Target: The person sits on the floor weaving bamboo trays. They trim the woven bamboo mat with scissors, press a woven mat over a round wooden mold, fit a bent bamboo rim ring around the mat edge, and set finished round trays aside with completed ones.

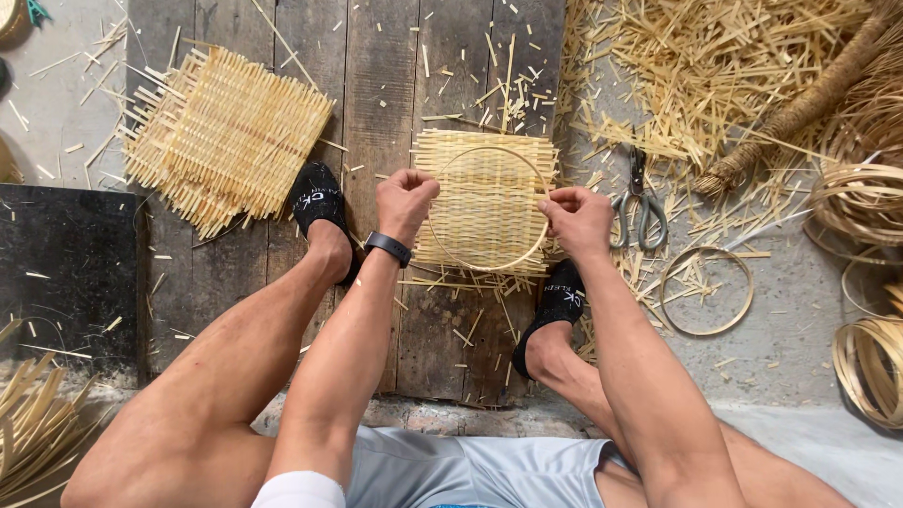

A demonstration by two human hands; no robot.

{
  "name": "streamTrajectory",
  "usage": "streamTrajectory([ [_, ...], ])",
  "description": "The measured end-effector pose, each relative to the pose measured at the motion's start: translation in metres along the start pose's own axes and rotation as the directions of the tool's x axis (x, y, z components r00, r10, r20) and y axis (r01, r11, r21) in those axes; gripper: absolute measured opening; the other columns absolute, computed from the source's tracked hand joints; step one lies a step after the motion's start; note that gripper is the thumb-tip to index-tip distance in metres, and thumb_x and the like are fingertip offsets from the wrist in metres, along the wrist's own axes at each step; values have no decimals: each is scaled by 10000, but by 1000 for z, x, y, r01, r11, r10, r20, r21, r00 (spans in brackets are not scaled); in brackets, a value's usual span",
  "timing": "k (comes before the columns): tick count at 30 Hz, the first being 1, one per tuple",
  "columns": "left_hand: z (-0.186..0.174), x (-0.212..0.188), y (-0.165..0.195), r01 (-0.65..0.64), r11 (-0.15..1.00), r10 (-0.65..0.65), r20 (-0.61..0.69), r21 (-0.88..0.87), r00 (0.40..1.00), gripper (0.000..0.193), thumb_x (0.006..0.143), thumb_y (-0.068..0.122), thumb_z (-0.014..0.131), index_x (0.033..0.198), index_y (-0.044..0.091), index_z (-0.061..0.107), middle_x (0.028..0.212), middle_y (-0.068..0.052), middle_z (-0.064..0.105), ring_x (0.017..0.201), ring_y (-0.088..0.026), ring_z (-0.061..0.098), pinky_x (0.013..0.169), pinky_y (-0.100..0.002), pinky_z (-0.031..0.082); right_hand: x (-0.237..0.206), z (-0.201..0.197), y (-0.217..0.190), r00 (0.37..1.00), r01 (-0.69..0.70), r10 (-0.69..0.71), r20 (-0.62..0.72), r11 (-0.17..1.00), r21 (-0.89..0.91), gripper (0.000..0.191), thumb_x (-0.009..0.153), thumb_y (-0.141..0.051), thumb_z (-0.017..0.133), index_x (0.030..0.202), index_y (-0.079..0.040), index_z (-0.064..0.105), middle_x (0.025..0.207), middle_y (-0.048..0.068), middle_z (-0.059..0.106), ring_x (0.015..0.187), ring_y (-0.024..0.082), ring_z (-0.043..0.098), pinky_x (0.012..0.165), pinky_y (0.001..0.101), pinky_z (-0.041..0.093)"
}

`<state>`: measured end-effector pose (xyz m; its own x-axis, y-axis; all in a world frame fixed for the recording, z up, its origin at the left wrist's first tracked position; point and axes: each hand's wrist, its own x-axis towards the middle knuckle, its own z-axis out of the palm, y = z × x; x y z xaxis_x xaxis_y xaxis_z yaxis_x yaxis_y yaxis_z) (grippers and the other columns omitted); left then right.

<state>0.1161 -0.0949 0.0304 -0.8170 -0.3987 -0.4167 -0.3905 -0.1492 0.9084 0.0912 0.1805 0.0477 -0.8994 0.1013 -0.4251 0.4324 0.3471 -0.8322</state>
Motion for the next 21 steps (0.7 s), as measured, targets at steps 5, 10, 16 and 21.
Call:
streamTrajectory([
  [5, -7, 26, -54, -88, 835, 141, -56, 542, 988, 139, 763, 112, 832, 899, 84, 828, 761, -66, 784, 651, -127, 710, 645, -283, 572, 22, 26, 36, 982, 163, -187, -40, 927, -337, 207, 803, -96, 841, 1005, -65, 805, 869, 75, 773, 744, 158, 726, 720, 314, 589],
  [10, -9, 29, -61, -67, 837, 87, -10, 544, 996, 138, 781, 83, 820, 916, 64, 804, 794, -69, 782, 689, -127, 742, 679, -292, 599, 25, 31, 43, 986, 115, -149, -70, 929, -351, 192, 818, -99, 817, 1010, -105, 817, 872, 73, 788, 752, 168, 742, 757, 323, 589],
  [16, -10, 27, -60, -57, 828, 84, -22, 558, 996, 144, 756, 100, 850, 891, 66, 813, 781, -87, 779, 672, -147, 730, 663, -295, 591, 21, 32, 44, 985, 122, -153, -75, 942, -313, 167, 832, -88, 801, 999, -96, 814, 864, 74, 791, 748, 163, 745, 755, 309, 589],
  [21, -9, 25, -59, -30, 822, 77, -60, 568, 995, 146, 756, 104, 858, 888, 60, 811, 771, -98, 777, 677, -159, 732, 673, -308, 593, 19, 34, 45, 983, 110, -150, -102, 938, -328, 175, 812, -109, 815, 984, -79, 814, 854, 88, 789, 741, 171, 747, 752, 307, 581],
])
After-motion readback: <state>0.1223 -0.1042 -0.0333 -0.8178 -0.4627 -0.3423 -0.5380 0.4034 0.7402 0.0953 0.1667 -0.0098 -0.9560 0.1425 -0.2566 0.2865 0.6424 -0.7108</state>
